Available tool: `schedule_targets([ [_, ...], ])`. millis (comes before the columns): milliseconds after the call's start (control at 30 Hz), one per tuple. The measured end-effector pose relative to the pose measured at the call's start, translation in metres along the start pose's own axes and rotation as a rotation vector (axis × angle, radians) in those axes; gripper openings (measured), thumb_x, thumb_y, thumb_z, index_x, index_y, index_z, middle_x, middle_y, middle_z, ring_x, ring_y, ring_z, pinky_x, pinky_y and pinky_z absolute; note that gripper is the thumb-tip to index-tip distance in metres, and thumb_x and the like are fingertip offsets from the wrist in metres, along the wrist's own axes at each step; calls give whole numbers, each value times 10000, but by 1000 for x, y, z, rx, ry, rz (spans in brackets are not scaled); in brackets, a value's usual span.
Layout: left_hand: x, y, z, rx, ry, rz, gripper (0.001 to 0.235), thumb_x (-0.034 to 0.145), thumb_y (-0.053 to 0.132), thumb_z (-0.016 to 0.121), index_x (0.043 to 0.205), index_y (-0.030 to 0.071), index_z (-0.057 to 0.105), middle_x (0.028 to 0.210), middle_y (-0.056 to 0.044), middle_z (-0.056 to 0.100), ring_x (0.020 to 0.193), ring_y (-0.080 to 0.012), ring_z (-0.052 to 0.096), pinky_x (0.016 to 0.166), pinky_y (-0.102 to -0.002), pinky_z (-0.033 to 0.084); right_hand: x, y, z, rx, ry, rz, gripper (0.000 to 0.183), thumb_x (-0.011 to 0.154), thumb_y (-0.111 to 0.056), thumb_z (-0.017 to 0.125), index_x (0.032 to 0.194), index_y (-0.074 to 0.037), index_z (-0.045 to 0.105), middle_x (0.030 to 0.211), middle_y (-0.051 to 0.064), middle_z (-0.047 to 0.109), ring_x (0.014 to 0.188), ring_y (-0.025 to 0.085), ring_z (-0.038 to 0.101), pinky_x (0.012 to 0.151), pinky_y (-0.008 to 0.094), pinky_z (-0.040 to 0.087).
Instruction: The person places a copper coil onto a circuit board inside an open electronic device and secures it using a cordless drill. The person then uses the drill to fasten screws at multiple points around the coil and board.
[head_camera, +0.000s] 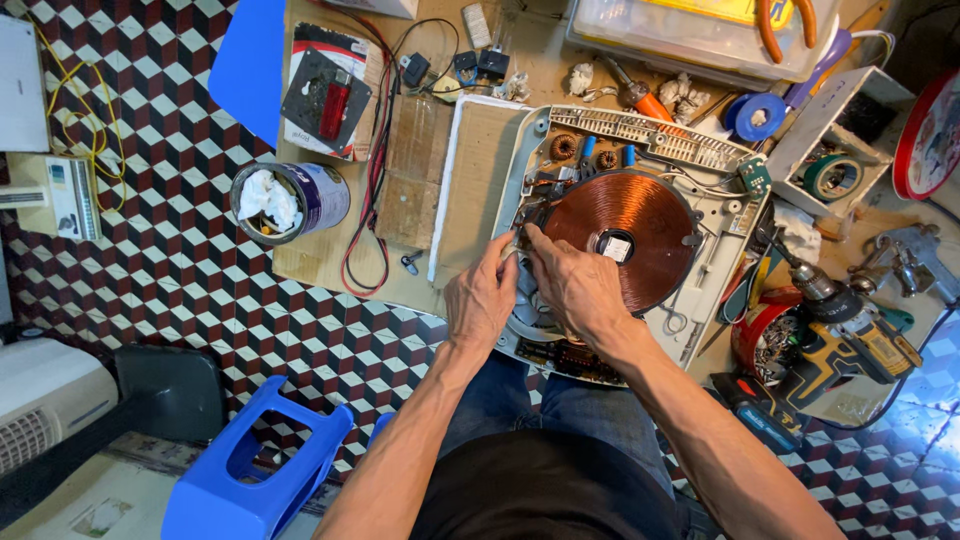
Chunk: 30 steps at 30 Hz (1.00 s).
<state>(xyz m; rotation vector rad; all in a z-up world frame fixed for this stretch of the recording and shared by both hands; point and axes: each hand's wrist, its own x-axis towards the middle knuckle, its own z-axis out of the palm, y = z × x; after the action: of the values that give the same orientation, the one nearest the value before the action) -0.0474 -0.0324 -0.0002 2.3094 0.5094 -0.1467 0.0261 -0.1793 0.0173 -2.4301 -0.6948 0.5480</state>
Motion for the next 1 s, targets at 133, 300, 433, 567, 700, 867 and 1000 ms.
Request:
schedule_targets([
  [133,3,6,-1,58,-1,48,425,967,180,654,1384,157,578,780,-141,739,687,-340,730,611,-459,560,2,-1,8,19,35,41,461,968,-181,619,1409,-58,565,843,203,712,577,373,665,496,484,520],
  [300,6,13,-4,118,-100,2,515,967,184,665,1465,155,538,788,-184,733,695,-369,724,618,-476,560,2,3,6,95,107,-6,440,971,-159,609,1397,-59,563,878,203,726,639,369,689,528,471,534],
  [433,2,15,-4,78,45,146,511,956,185,672,1443,120,533,948,-196,756,777,-375,737,655,-462,581,14,10,-2,79,81,-23,458,942,-139,603,1394,-71,574,845,201,724,621,385,683,515,491,527],
  [567,-1,15,-1,100,-27,76,489,970,196,670,1433,107,539,948,-190,762,769,-360,746,663,-454,587,30,16,-8,50,-13,-38,417,967,-137,593,1379,-75,583,816,200,708,628,373,686,551,499,531],
  [700,-3,12,3,57,-37,64,523,962,182,655,1452,72,509,962,-181,766,767,-340,754,658,-436,591,41,19,-11,-61,-127,-66,430,946,-148,601,1372,-86,589,811,197,713,603,363,688,504,484,529],
  [867,-4,13,10,62,-86,-18,574,969,198,649,1497,71,467,934,-200,758,750,-354,743,671,-449,582,52,29,-13,-262,-195,-186,429,906,-169,628,1331,-108,616,821,149,716,601,331,688,459,456,519],
  [1000,-4,16,16,6,-95,-91,607,965,225,639,1518,74,439,928,-233,740,778,-408,725,711,-492,573,59,41,-13,-295,-253,-250,395,905,-191,639,1292,-111,620,834,124,708,595,302,688,450,433,522],
])
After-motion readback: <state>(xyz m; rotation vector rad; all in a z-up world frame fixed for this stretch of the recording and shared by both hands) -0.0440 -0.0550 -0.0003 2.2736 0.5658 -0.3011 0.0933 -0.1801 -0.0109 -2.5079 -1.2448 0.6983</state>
